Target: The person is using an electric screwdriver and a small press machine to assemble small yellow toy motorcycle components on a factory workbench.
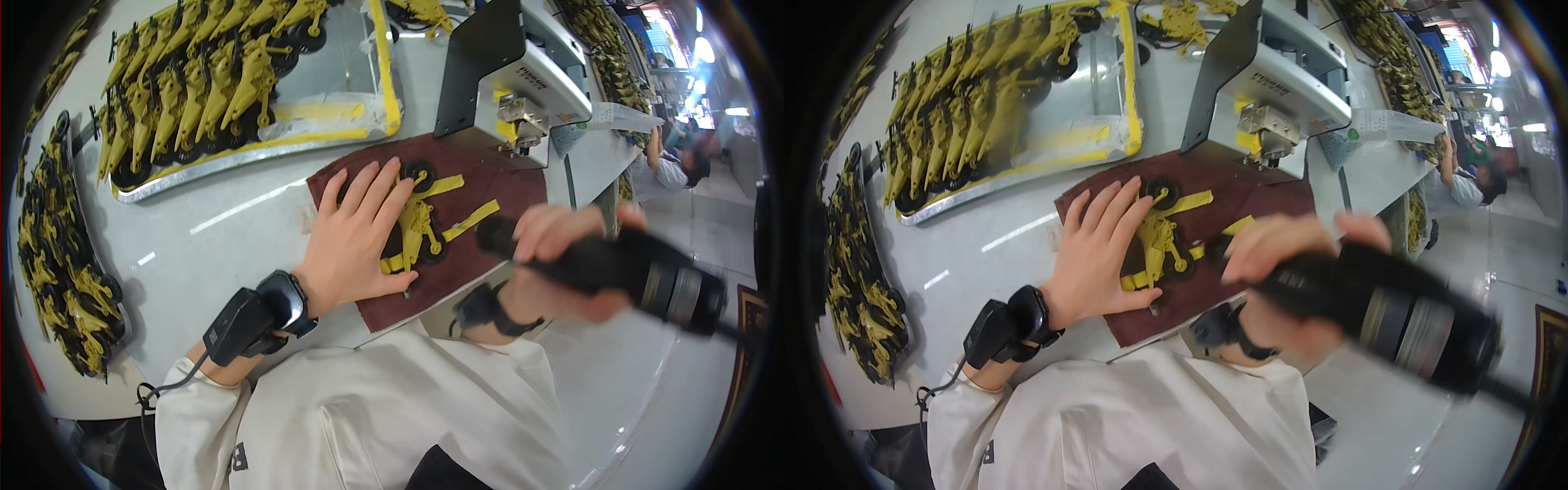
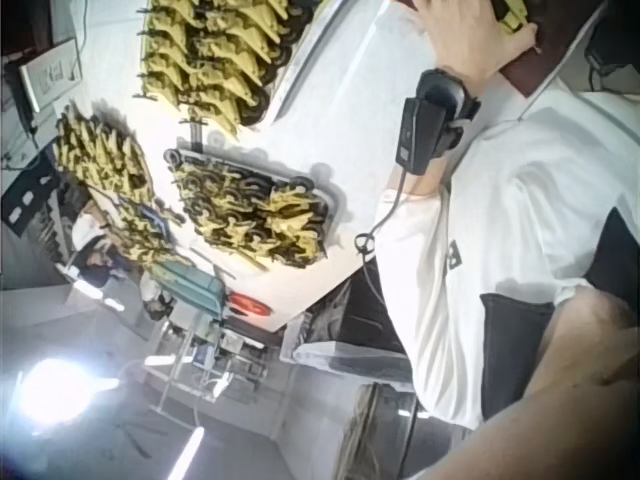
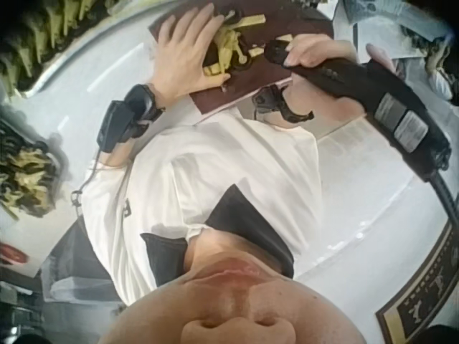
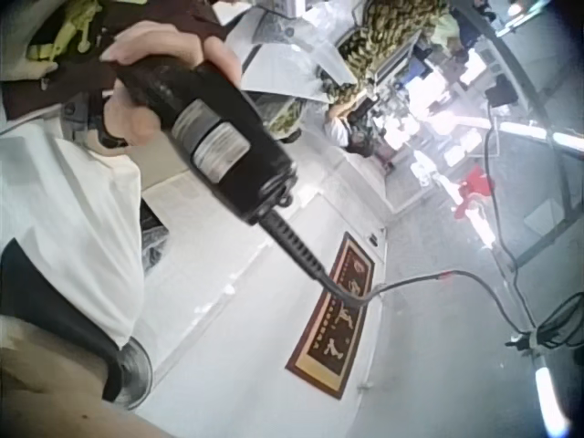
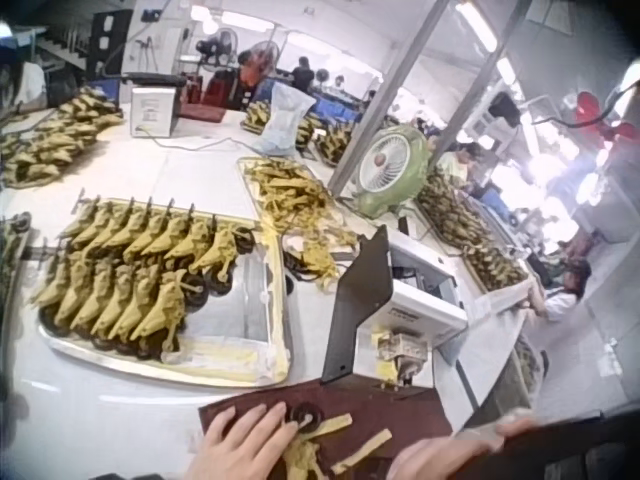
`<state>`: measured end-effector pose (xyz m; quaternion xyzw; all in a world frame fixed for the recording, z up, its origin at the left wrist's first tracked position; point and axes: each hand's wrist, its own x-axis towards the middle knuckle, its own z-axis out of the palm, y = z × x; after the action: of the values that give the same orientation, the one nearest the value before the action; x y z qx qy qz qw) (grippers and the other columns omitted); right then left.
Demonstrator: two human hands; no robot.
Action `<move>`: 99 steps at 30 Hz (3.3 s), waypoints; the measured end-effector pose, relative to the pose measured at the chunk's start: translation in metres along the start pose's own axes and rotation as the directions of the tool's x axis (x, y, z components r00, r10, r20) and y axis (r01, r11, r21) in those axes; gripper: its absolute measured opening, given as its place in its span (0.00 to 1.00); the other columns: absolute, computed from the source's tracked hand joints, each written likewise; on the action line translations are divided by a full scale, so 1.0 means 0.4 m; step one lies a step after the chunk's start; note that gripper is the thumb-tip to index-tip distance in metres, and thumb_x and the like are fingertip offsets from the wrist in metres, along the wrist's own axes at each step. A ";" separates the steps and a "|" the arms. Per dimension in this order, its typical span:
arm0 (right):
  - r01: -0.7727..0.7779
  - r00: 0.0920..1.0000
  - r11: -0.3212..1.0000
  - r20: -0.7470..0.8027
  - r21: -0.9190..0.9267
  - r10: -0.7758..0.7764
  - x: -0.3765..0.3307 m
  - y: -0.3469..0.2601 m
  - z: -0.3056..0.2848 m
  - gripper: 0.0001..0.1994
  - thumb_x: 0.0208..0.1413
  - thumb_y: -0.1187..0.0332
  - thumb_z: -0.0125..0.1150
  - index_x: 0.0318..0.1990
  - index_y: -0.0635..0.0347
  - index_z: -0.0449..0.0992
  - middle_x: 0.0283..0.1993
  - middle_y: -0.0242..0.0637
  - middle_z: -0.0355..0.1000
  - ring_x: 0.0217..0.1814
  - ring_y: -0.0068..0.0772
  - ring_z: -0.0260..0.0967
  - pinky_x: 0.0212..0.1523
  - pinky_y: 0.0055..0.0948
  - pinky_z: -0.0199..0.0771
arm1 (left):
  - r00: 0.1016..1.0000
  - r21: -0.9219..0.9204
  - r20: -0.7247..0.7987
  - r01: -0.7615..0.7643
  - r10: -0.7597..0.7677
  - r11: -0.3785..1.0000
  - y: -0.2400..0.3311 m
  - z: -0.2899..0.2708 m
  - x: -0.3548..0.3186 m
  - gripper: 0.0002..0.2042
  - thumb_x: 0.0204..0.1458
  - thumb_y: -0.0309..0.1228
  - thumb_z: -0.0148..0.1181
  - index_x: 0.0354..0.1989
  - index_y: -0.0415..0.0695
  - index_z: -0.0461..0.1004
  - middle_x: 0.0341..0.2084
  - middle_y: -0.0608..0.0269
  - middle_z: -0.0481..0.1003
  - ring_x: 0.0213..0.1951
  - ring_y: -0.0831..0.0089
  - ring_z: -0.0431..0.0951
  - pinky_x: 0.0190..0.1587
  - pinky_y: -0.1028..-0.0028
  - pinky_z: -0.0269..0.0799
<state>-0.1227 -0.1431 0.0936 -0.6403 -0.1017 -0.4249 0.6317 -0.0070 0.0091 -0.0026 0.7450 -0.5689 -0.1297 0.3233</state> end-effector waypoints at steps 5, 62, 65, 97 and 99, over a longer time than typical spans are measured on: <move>-0.047 0.993 0.998 0.108 0.030 0.044 -0.078 -0.015 0.065 0.44 0.49 0.42 0.60 0.60 0.63 0.46 0.32 0.50 0.71 0.27 0.43 0.70 0.28 0.40 0.71 | 0.999 -0.016 -0.018 -0.028 0.028 0.999 -0.008 -0.002 -0.002 0.48 0.29 0.50 0.68 0.61 0.41 0.56 0.63 0.50 0.54 0.63 0.52 0.55 0.63 0.52 0.45; -0.306 0.749 0.894 -0.662 -0.329 0.012 -0.036 0.065 -0.037 0.24 0.62 0.60 0.46 0.60 0.66 0.59 0.29 0.34 0.61 0.30 0.28 0.59 0.37 0.29 0.63 | 0.962 -0.130 -0.269 -0.080 0.042 0.988 0.007 -0.132 -0.105 0.46 0.32 0.48 0.68 0.62 0.40 0.56 0.62 0.39 0.50 0.61 0.49 0.54 0.61 0.52 0.45; -0.285 0.838 0.855 -0.545 -0.434 0.003 -0.042 0.095 -0.035 0.25 0.60 0.61 0.47 0.59 0.70 0.57 0.29 0.36 0.62 0.31 0.30 0.59 0.39 0.32 0.64 | 0.847 0.078 -0.523 0.153 -0.090 0.985 -0.043 -0.370 -0.241 0.48 0.29 0.47 0.71 0.63 0.45 0.57 0.58 0.43 0.58 0.59 0.49 0.58 0.60 0.48 0.47; -0.167 0.901 0.927 -0.434 -0.336 0.005 -0.074 0.101 -0.030 0.36 0.48 0.51 0.64 0.57 0.62 0.53 0.23 0.38 0.65 0.20 0.32 0.65 0.26 0.31 0.71 | 0.999 0.447 -0.007 0.051 -0.053 0.893 -0.252 -0.367 0.092 0.41 0.26 0.26 0.61 0.60 0.50 0.61 0.55 0.51 0.60 0.65 0.49 0.49 0.66 0.46 0.34; -0.178 0.889 0.920 -0.458 -0.350 -0.002 -0.074 0.097 -0.030 0.37 0.47 0.49 0.64 0.57 0.62 0.53 0.23 0.38 0.65 0.20 0.32 0.65 0.26 0.31 0.71 | 0.989 0.477 -0.148 0.061 0.012 0.877 -0.216 -0.353 0.085 0.40 0.26 0.28 0.64 0.59 0.49 0.63 0.57 0.50 0.59 0.63 0.50 0.51 0.65 0.50 0.40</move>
<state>-0.1201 -0.1489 0.0436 -0.6393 0.1618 -0.5432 0.5196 0.1491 0.0372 0.0558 0.8165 -0.5484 0.0661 0.1678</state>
